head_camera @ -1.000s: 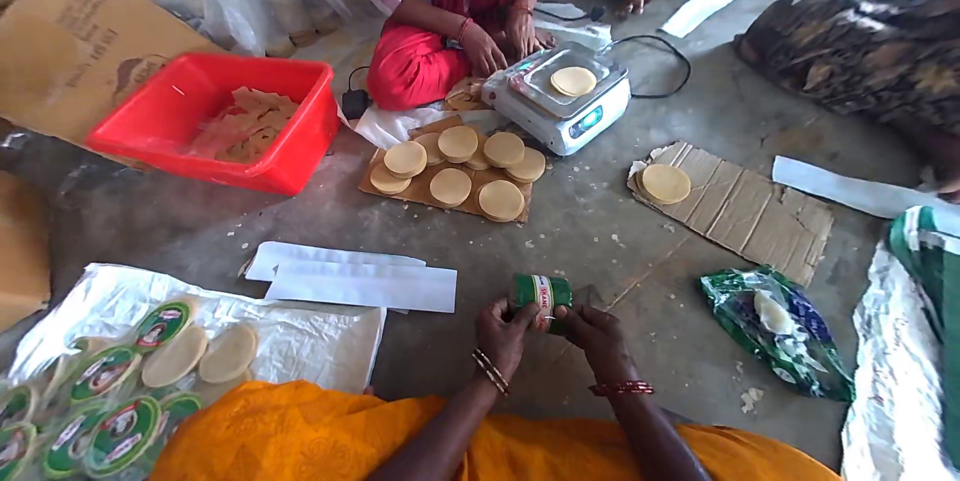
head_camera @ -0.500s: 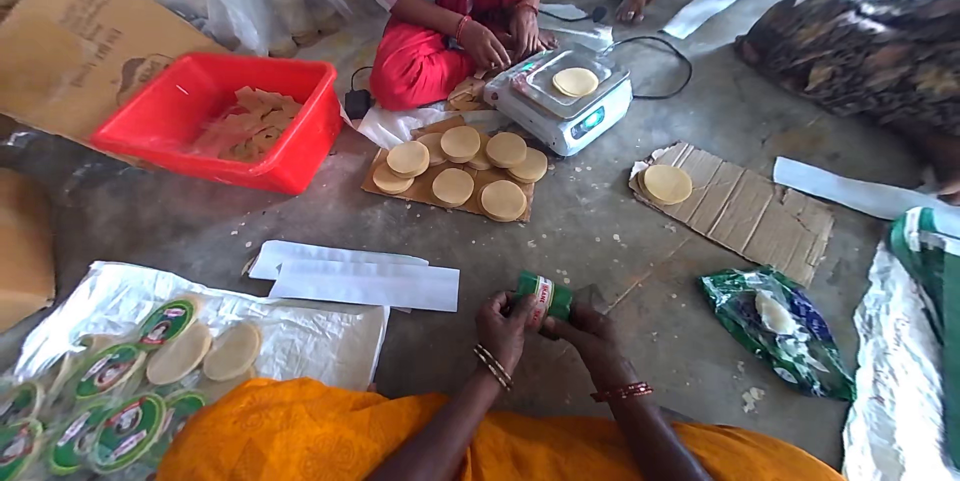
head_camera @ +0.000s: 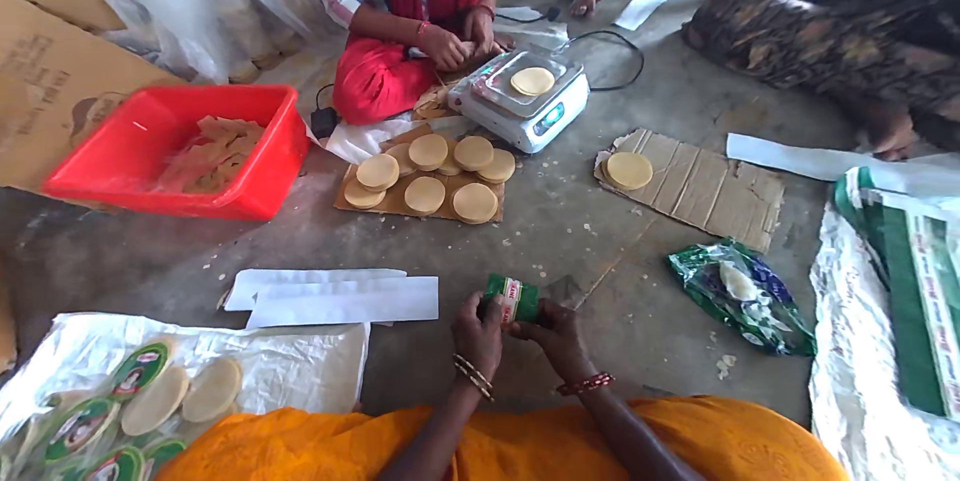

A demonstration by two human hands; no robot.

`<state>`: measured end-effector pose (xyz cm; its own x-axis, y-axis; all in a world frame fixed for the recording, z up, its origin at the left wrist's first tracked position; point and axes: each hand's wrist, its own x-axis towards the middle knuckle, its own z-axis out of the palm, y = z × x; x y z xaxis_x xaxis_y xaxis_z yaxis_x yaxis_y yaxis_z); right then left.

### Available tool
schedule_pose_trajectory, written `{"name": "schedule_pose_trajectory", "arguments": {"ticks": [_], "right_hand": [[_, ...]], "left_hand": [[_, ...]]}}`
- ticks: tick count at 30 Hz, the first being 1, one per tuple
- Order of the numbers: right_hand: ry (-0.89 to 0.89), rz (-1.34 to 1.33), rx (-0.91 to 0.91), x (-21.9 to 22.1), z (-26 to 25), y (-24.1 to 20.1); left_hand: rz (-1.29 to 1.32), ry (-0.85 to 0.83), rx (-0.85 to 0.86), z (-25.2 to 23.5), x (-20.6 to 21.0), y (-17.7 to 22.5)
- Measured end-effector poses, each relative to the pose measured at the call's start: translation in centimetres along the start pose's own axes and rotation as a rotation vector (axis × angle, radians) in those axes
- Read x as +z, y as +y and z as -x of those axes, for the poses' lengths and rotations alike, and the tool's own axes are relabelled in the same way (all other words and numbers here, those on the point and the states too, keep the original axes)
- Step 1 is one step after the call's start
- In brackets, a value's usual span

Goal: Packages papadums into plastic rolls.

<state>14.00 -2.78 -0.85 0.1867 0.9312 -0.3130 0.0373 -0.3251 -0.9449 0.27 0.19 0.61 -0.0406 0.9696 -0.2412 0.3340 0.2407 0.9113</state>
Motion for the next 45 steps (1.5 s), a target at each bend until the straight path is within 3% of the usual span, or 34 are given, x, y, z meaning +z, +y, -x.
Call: {"name": "schedule_pose_trajectory", "arguments": {"ticks": [26, 34, 39, 45], "right_hand": [[-0.190, 0.121, -0.054, -2.2, -2.0, 0.4], [-0.211, 0.060, 0.036, -2.3, -1.7, -0.6], [-0.077, -0.105, 0.183, -1.3, -0.7, -2.0], [0.092, -0.090, 0.225, -0.5, -0.8, -1.6]], "left_hand": [[0.131, -0.071, -0.063, -1.4, -1.1, -0.8], [0.209, -0.068, -0.075, -1.4, -1.1, -0.8], [0.269, -0.052, -0.140, -1.1, -0.9, -0.3], [0.307, -0.049, -0.314, -1.1, -0.9, 0.8]]}}
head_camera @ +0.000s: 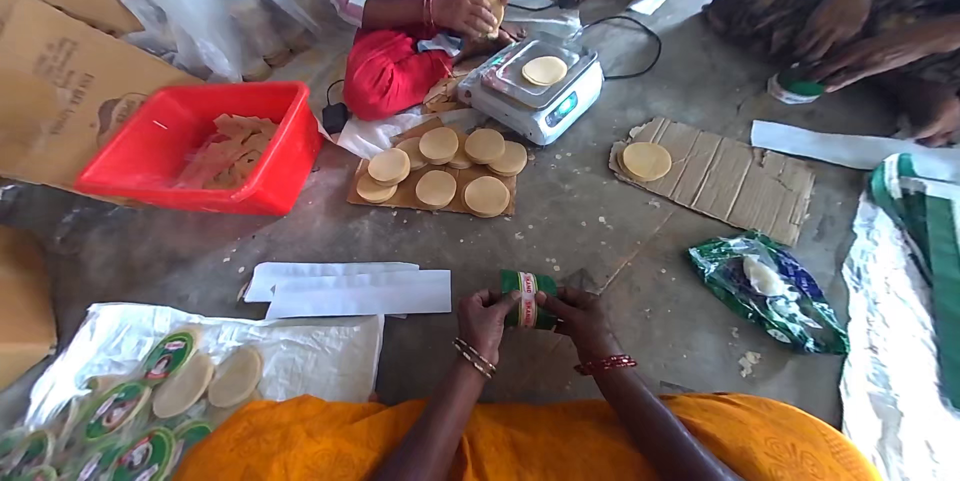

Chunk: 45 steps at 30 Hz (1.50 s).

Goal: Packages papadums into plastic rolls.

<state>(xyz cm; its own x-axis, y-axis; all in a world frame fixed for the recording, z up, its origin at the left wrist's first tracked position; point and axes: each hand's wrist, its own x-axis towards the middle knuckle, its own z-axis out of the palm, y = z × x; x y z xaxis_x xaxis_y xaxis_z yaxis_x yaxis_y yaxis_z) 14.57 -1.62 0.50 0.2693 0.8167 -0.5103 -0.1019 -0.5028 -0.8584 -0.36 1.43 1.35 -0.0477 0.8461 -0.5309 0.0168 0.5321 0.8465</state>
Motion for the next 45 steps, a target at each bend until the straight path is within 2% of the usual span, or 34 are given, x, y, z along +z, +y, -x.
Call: {"name": "schedule_pose_trajectory", "arguments": {"ticks": [14, 19, 21, 24, 30, 33, 37, 40, 43, 45], "right_hand": [[0.004, 0.098, -0.005, 0.0, -0.5, -0.3], [-0.057, -0.057, 0.005, -0.1, -0.3, -0.5], [-0.068, -0.063, -0.022, 0.1, -0.4, -0.2], [-0.062, 0.003, -0.092, 0.7, -1.2, 0.4], [0.064, 0.033, -0.096, 1.7, -2.5, 1.0], [0.020, 0.126, -0.110, 1.6, -2.4, 1.0], [-0.144, 0.137, -0.099, 1.1, -2.0, 0.9], [-0.184, 0.183, -0.139, 1.1, -1.7, 0.5], [-0.229, 0.188, -0.113, 1.1, -1.8, 0.3], [-0.246, 0.141, -0.101, 0.9, -1.9, -0.1]], "left_hand": [[0.015, 0.062, 0.033, 0.3, 0.8, -0.2], [0.004, 0.085, 0.090, -0.1, 0.6, -0.8], [-0.071, 0.084, 0.170, -0.5, 0.6, -1.6], [-0.318, 0.084, 0.264, -0.1, 1.1, -1.3], [-0.465, 0.183, 0.286, 0.3, 1.7, -0.5], [-0.641, 0.166, 0.358, 0.4, 1.1, 0.1], [-0.842, 0.003, 0.268, 1.4, 0.8, 2.5], [-1.003, -0.073, 0.163, 1.4, 1.4, 3.8], [-1.129, -0.106, 0.034, 1.0, 2.1, 4.8], [-1.097, -0.088, 0.030, 0.6, 2.0, 4.7]]}}
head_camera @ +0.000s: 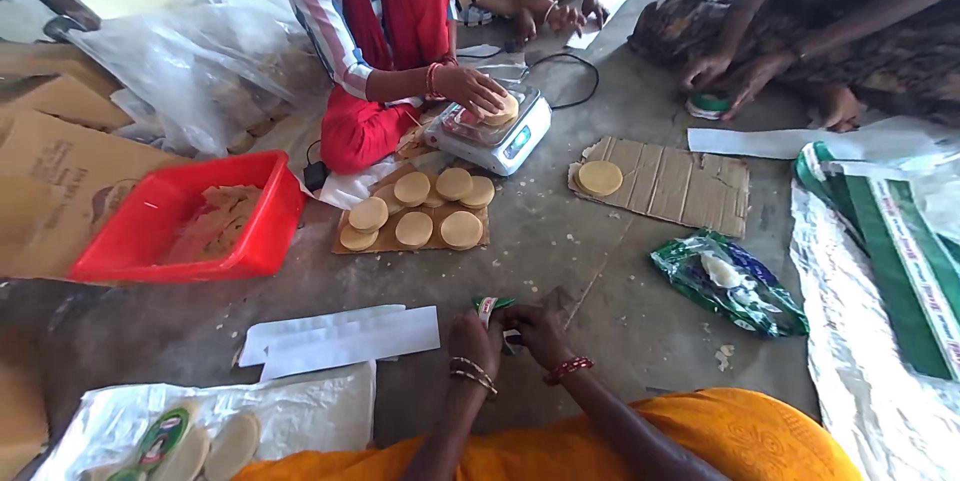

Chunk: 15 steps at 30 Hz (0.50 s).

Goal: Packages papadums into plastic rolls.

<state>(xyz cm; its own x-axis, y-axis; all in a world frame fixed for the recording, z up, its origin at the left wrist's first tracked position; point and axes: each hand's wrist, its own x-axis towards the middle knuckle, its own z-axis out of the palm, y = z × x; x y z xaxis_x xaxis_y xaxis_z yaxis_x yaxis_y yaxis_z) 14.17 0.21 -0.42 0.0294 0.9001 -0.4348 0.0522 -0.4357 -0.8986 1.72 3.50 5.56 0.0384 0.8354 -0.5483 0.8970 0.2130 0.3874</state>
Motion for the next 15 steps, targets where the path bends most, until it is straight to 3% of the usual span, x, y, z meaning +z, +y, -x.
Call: {"name": "schedule_pose_trajectory", "arguments": {"ticks": [2, 6, 10, 15], "right_hand": [[0.084, -0.062, 0.006, -0.8, 0.4, -0.9], [0.394, -0.275, 0.004, -4.3, 1.3, -2.1], [0.228, -0.498, 0.262, -4.2, 3.5, -4.3], [-0.122, -0.688, 0.242, -2.3, 7.6, -8.1]], "left_hand": [[0.171, 0.038, 0.008, -0.6, 0.2, -1.2], [0.882, 0.060, -0.019, -0.8, 0.9, -3.8], [1.299, -0.077, -0.052, 3.5, -1.7, -2.6], [1.444, -0.212, 0.181, 9.0, -4.5, -3.7]]}}
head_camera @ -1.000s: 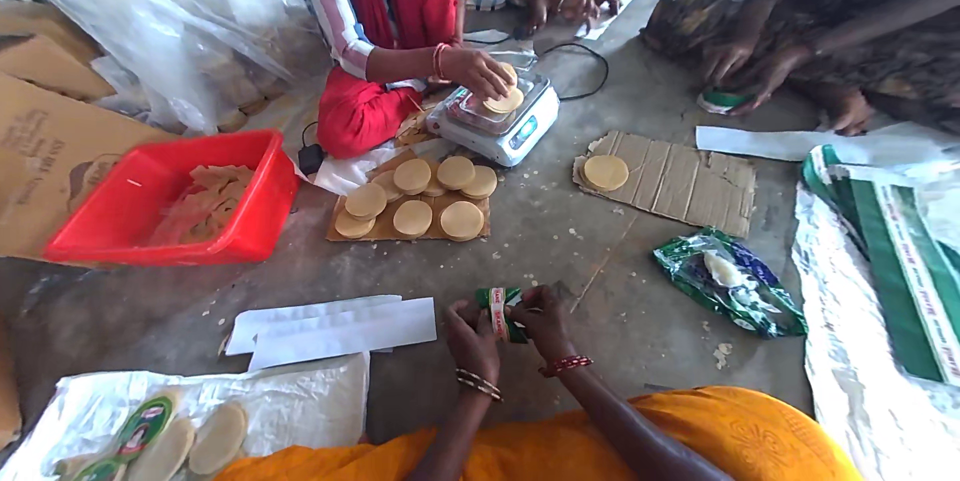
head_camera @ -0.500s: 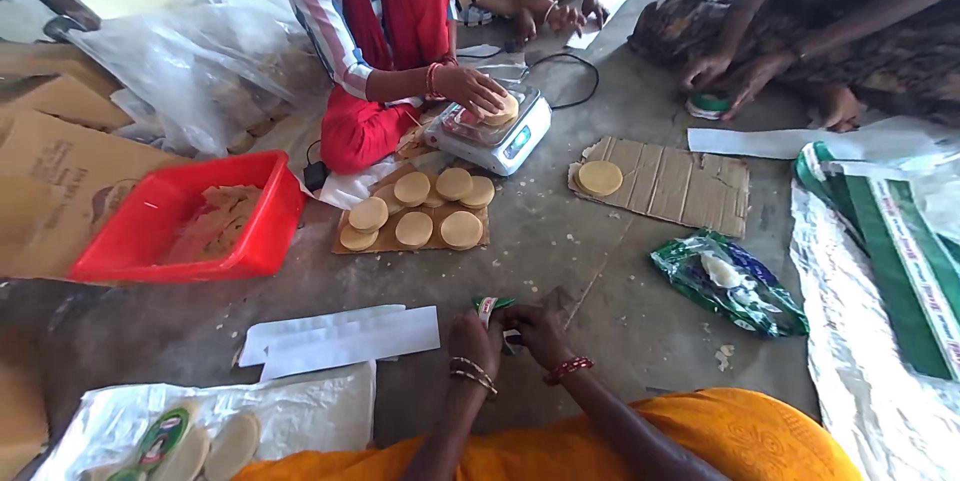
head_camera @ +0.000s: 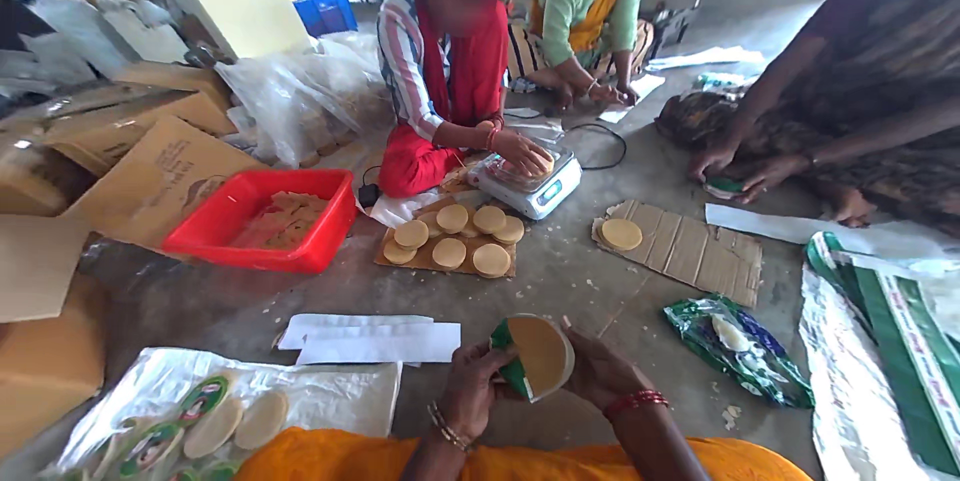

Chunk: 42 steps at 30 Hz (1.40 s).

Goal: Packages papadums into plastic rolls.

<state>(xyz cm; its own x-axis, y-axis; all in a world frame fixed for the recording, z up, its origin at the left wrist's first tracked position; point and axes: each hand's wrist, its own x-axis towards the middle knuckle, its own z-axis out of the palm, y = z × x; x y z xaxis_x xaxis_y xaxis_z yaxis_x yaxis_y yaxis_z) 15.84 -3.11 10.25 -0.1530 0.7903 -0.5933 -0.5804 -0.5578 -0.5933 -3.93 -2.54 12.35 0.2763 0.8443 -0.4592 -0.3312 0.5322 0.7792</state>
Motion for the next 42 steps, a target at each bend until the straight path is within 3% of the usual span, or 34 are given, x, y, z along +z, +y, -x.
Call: {"name": "schedule_pose_trajectory", "arguments": {"ticks": [5, 9, 18, 23, 32, 39, 42], "right_hand": [[-0.377, -0.010, -0.071, 2.1, 4.1, 0.9], [-0.493, -0.059, -0.043, 3.2, 6.0, 1.6], [-0.575, -0.065, -0.048, 4.3, 9.2, 3.1], [-0.496, -0.108, -0.052, 5.4, 10.7, 3.4], [-0.508, -0.165, -0.073, 5.7, 12.0, 4.0], [-0.724, -0.041, -0.055, 5.1, 11.6, 3.1], [-0.618, 0.170, -0.024, 6.5, 11.8, 2.2]], "left_hand": [[0.097, -0.217, 0.094, 4.2, -2.7, 0.6], [0.206, -0.328, 0.122, 6.6, -4.2, 0.3], [0.257, -0.405, 0.065, 10.6, -4.5, 0.7], [0.287, -0.447, 0.037, 11.6, -4.6, 1.4], [0.313, -0.521, 0.056, 12.4, -4.9, 1.7], [0.213, -0.503, 0.034, 13.2, -4.8, 2.9], [0.090, -0.499, 0.016, 13.8, -4.6, 3.6]]}}
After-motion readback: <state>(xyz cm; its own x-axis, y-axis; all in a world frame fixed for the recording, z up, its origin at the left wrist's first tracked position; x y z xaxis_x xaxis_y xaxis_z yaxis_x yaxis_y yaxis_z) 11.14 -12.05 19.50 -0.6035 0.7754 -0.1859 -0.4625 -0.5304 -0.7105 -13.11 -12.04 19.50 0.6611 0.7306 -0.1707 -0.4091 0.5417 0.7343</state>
